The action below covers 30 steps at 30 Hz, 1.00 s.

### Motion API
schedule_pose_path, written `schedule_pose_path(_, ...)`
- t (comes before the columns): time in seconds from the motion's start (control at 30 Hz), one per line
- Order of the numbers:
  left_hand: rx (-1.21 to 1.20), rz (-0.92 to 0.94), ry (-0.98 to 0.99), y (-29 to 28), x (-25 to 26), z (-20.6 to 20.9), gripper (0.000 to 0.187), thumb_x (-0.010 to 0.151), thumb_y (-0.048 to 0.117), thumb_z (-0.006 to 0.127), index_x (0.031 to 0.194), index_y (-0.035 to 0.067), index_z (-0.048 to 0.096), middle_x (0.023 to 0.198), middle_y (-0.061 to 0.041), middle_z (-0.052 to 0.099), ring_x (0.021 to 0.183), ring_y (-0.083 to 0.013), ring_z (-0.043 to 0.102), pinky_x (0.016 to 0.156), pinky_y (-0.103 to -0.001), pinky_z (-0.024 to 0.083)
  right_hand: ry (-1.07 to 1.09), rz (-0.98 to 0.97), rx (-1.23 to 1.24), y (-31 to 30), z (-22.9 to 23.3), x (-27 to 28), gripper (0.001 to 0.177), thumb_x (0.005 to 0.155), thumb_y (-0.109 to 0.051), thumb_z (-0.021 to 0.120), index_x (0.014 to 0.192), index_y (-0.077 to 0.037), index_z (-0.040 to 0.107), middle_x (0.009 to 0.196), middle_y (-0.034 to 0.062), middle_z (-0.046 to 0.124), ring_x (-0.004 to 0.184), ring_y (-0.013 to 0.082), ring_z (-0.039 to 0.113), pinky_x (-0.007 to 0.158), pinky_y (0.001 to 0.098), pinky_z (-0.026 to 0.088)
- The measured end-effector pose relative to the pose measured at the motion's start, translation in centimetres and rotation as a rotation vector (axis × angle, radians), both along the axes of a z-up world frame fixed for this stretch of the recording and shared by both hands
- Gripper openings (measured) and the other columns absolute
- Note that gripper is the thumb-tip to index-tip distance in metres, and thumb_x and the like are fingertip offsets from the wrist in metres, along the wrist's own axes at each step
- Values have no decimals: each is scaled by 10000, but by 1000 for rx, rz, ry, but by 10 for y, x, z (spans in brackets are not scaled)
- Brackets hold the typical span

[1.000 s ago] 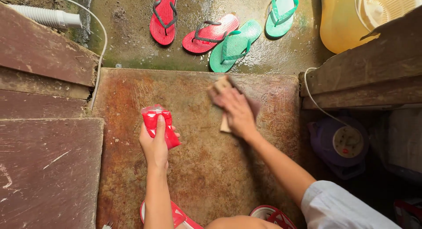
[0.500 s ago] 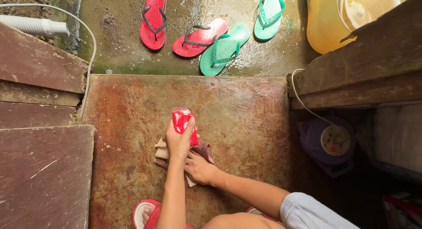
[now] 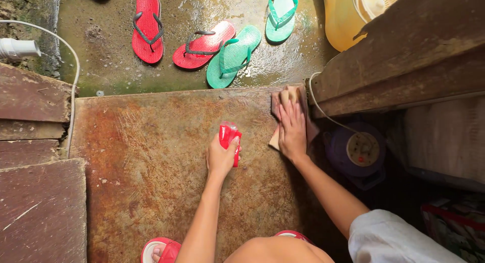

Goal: Sanding a concrete floor using sandpaper.

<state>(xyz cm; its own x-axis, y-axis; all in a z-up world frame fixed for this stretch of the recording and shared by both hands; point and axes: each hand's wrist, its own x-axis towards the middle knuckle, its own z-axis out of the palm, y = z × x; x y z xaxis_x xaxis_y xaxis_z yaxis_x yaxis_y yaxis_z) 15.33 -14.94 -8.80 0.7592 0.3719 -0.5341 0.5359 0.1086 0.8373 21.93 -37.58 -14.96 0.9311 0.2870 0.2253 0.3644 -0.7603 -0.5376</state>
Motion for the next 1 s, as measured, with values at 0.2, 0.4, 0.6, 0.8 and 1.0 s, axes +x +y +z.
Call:
schedule_pose_path(0.2,314,-227,176,-11,8,-21,263,912,279,727,1085,88,675,857,-147,812,724,-241,799,685,-370,612,64,23,-74,-15,10,-85,568,978,-83,545,1540,-103,461,1656,148,347,1546,413,269,1233,537,239)
schedule_pose_path(0.4,715,-463,360,12,12,-20,295,962,348,682,1129,107,653,972,-196,741,952,-407,717,839,-529,553,103,83,-119,-23,32,-83,580,943,-141,593,1513,-148,485,1634,127,369,1522,408,291,1210,532,266)
schedule_pose_path(0.6,748,-415,435,54,11,-1,280,947,334,675,1127,121,645,904,-171,749,868,-355,735,808,-510,562,61,119,-136,-30,10,-78,558,925,-149,619,1477,-153,536,1597,138,416,1497,428,298,1194,566,256)
schedule_pose_path(0.8,599,-110,269,102,-15,6,222,931,265,702,1094,117,673,776,-52,774,668,-206,770,757,-409,594,83,18,213,-9,-2,-69,458,1009,-19,586,1456,-117,580,1562,113,526,1525,364,415,1277,500,319)
schedule_pose_path(1.0,159,317,-33,112,-52,5,254,951,97,698,1168,10,599,903,-84,734,681,-178,722,510,-326,607,115,238,274,118,9,-52,511,968,-37,650,1467,-137,603,1582,119,516,1533,352,378,1293,508,246)
